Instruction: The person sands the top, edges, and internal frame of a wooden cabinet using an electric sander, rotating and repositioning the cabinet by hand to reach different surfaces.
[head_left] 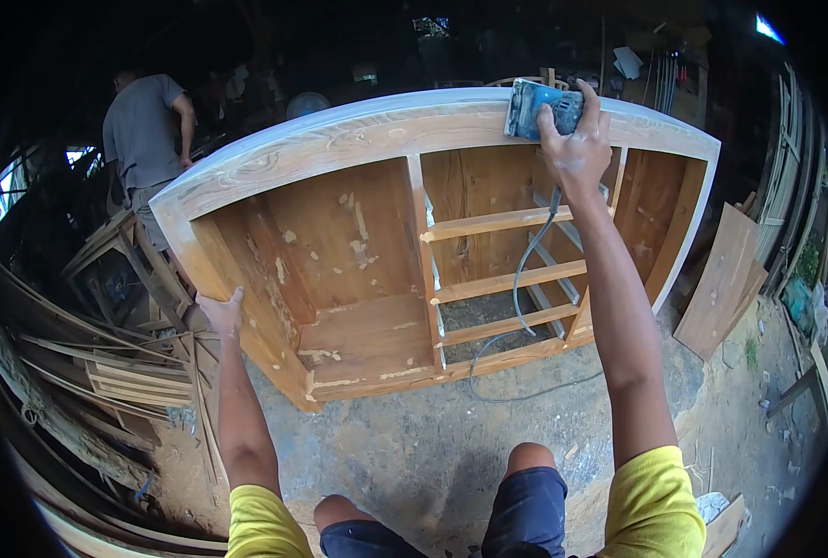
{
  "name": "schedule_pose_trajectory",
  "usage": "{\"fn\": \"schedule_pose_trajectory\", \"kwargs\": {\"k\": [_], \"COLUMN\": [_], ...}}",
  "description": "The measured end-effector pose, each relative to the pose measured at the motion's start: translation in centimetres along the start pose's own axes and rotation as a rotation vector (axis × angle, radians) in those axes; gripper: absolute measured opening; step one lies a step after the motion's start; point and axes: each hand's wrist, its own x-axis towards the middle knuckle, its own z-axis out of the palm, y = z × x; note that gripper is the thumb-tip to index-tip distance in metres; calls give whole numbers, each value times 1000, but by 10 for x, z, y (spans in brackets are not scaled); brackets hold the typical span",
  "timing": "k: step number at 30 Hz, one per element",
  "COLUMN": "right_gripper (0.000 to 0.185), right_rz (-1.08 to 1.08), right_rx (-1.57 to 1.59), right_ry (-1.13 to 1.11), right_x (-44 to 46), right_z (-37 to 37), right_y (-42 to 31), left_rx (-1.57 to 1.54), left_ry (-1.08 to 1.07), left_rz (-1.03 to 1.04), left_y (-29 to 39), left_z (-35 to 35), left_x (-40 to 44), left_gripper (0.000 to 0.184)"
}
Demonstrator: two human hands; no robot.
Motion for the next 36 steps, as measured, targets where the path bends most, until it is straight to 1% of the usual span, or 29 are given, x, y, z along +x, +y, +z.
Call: {"fn": "schedule_pose_trajectory", "kwargs": {"k": [1,6,11,12,13,15,19,21,23,25,27,29,30,32,33,35,36], "right_gripper": [71,70,73,71,70,71,71,70,75,70,69,69,69,70,70,68,68], "right_rz": [-29,-74,-99,-154,-181,-231,-237,-184,-95,-78,-61,14,18,250,254,174,135], "right_rx": [17,78,140,197,210,225,220,172,79,86,21,11,-10,-121,-152,-284,-242], "right_ry": [9,7,-134,-118,-164,-235,-217,-170,-168,-73,-53,-116,-144,-425,-439,-665,-721], "right_x": [-5,-34,-57,-63,-69,-79,-77,-66,-52,-31,-4,29,46,79,91,113,118], "right_z": [5,29,42,46,49,51,43,33,23,20,12,5,2,-6,-6,1,7], "right_y": [-20,-115,-207,-222,-233,-244,-222,-189,-153,-110,-73,-47,-46,-43,-44,-63,-75], "left_rx": [42,22,71,65,59,59,17,-4,11,18,25,22,31,-96,-99,-110,-7], "left_ry": [1,-5,-2,-27,-51,-49,-35,-46,-27,-40,-33,-76,-107,-111,-143,-106,-134], "left_rz": [-13,-14,13,-21,-56,-42,23,8,-23,52,34,10,-6,-62,-73,-31,-88], "left_y": [1,6,6,14,20,19,6,5,1,2,12,14,10,-6,-5,2,-2], "left_z": [0,-3,-6,-11,-13,-11,-8,-1,-11,-7,-12,-13,-10,-5,-4,-7,-7], "left_x": [-1,-4,-4,-4,-7,-8,-4,-7,-3,-4,-5,-6,-6,-2,-3,-1,2], "left_gripper": [102,102,105,106,106,107,107,106,106,105,104,103,103,102,102,103,104]}}
